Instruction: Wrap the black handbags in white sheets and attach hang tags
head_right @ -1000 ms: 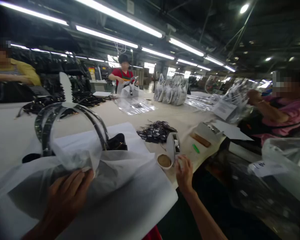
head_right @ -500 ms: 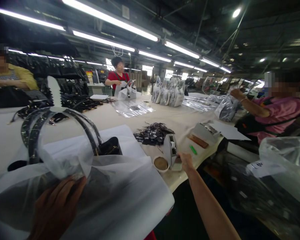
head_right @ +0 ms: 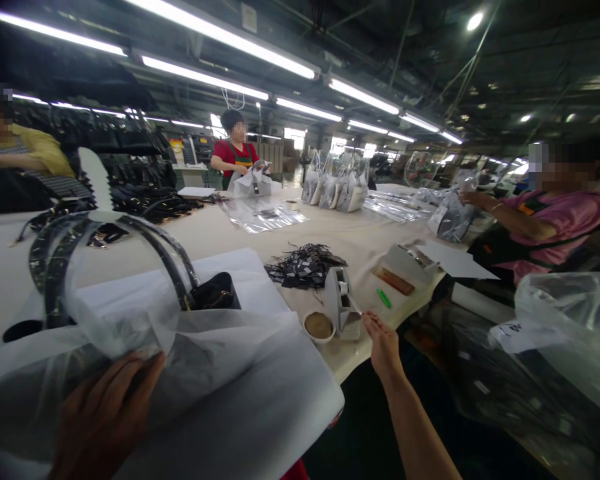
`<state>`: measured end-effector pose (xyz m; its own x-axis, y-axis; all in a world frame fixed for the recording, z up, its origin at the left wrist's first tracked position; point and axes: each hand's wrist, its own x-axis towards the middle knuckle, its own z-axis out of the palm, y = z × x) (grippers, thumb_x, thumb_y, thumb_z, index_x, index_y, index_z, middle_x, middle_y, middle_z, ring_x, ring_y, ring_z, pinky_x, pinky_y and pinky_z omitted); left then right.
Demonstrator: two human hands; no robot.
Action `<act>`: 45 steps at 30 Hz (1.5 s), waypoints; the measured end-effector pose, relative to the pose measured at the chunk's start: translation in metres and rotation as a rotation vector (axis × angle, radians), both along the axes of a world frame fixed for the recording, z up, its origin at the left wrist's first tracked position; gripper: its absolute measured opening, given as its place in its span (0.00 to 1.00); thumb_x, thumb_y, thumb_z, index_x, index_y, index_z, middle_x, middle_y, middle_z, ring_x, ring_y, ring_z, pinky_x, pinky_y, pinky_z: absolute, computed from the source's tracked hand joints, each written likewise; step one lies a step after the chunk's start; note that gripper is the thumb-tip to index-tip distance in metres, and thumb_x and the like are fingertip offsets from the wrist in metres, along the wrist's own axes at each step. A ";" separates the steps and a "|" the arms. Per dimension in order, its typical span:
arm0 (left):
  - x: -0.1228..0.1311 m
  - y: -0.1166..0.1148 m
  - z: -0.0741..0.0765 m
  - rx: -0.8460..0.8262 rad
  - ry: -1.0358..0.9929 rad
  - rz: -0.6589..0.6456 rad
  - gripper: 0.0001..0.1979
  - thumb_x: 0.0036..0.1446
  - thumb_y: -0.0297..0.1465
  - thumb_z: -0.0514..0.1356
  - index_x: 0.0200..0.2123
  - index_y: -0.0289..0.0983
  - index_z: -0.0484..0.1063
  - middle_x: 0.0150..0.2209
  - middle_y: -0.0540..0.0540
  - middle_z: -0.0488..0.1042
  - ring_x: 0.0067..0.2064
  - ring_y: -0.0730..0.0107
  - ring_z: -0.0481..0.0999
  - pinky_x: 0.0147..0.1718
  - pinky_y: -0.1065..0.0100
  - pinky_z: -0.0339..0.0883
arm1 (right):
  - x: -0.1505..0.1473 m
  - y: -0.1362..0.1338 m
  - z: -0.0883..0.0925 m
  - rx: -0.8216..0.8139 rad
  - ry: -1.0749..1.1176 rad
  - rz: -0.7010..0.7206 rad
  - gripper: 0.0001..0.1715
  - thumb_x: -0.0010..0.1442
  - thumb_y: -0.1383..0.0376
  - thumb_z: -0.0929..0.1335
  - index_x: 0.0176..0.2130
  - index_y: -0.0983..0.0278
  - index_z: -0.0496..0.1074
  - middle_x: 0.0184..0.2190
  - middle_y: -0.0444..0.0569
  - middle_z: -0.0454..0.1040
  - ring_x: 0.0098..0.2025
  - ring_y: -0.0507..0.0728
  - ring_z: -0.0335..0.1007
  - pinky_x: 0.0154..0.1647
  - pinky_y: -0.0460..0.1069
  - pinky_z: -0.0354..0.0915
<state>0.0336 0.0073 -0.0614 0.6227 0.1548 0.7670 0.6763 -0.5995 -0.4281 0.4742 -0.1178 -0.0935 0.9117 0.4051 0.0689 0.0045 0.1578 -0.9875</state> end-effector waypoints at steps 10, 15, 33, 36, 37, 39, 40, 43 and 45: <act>0.007 -0.004 0.005 0.009 -0.039 0.008 0.15 0.55 0.19 0.57 0.46 0.34 0.72 0.39 0.37 0.75 0.44 0.55 0.75 0.45 0.57 0.60 | -0.015 -0.022 -0.030 -0.302 0.045 -0.030 0.23 0.28 0.51 0.73 0.23 0.64 0.70 0.17 0.44 0.69 0.21 0.53 0.63 0.23 0.48 0.62; 0.013 -0.013 -0.002 -0.097 -0.115 0.076 0.16 0.59 0.20 0.52 0.47 0.36 0.73 0.40 0.38 0.75 0.48 0.56 0.73 0.49 0.55 0.57 | -0.022 -0.050 -0.033 -0.554 -0.240 -0.012 0.20 0.30 0.49 0.71 0.21 0.61 0.72 0.20 0.47 0.73 0.24 0.58 0.67 0.24 0.50 0.62; 0.014 -0.018 -0.011 -0.150 -0.193 0.038 0.17 0.63 0.24 0.47 0.50 0.32 0.70 0.45 0.37 0.75 0.54 0.55 0.69 0.52 0.53 0.57 | -0.300 0.083 0.072 -0.126 -0.477 0.725 0.19 0.52 0.50 0.67 0.27 0.64 0.69 0.19 0.44 0.68 0.22 0.52 0.63 0.24 0.46 0.62; 0.011 -0.018 -0.011 -0.148 -0.193 -0.006 0.17 0.62 0.23 0.47 0.49 0.29 0.70 0.45 0.36 0.75 0.55 0.54 0.68 0.51 0.53 0.58 | -0.304 0.094 0.065 -0.196 -0.554 0.624 0.20 0.51 0.49 0.67 0.24 0.63 0.69 0.18 0.45 0.69 0.22 0.53 0.64 0.25 0.47 0.63; 0.009 -0.017 -0.010 -0.154 -0.195 -0.025 0.16 0.62 0.22 0.47 0.48 0.28 0.70 0.46 0.35 0.74 0.55 0.54 0.68 0.51 0.54 0.58 | -0.305 0.096 0.064 -0.218 -0.575 0.610 0.21 0.51 0.48 0.67 0.23 0.63 0.69 0.18 0.45 0.70 0.21 0.53 0.64 0.25 0.48 0.63; 0.007 -0.017 -0.010 -0.160 -0.215 -0.068 0.15 0.61 0.21 0.47 0.44 0.26 0.71 0.45 0.34 0.74 0.55 0.53 0.68 0.51 0.54 0.58 | -0.305 0.098 0.064 -0.257 -0.593 0.600 0.23 0.50 0.46 0.67 0.22 0.63 0.69 0.17 0.46 0.70 0.21 0.54 0.65 0.25 0.48 0.62; 0.006 -0.016 -0.009 -0.161 -0.226 -0.088 0.15 0.60 0.20 0.47 0.42 0.26 0.72 0.45 0.33 0.74 0.55 0.53 0.69 0.51 0.54 0.58 | -0.306 0.098 0.064 -0.275 -0.590 0.597 0.24 0.49 0.45 0.66 0.22 0.63 0.69 0.17 0.46 0.70 0.20 0.54 0.65 0.24 0.48 0.62; 0.005 -0.014 -0.006 -0.160 -0.242 -0.117 0.14 0.60 0.20 0.47 0.39 0.26 0.72 0.43 0.34 0.75 0.53 0.53 0.70 0.50 0.54 0.58 | -0.306 0.100 0.068 -0.324 -0.570 0.595 0.27 0.48 0.42 0.66 0.21 0.62 0.69 0.15 0.46 0.69 0.19 0.54 0.65 0.22 0.48 0.60; 0.006 -0.013 -0.003 -0.163 -0.221 -0.080 0.16 0.61 0.21 0.46 0.44 0.25 0.71 0.43 0.34 0.74 0.51 0.54 0.71 0.49 0.55 0.58 | -0.306 0.101 0.071 -0.358 -0.588 0.597 0.27 0.49 0.42 0.65 0.20 0.62 0.68 0.15 0.47 0.70 0.19 0.54 0.65 0.22 0.47 0.59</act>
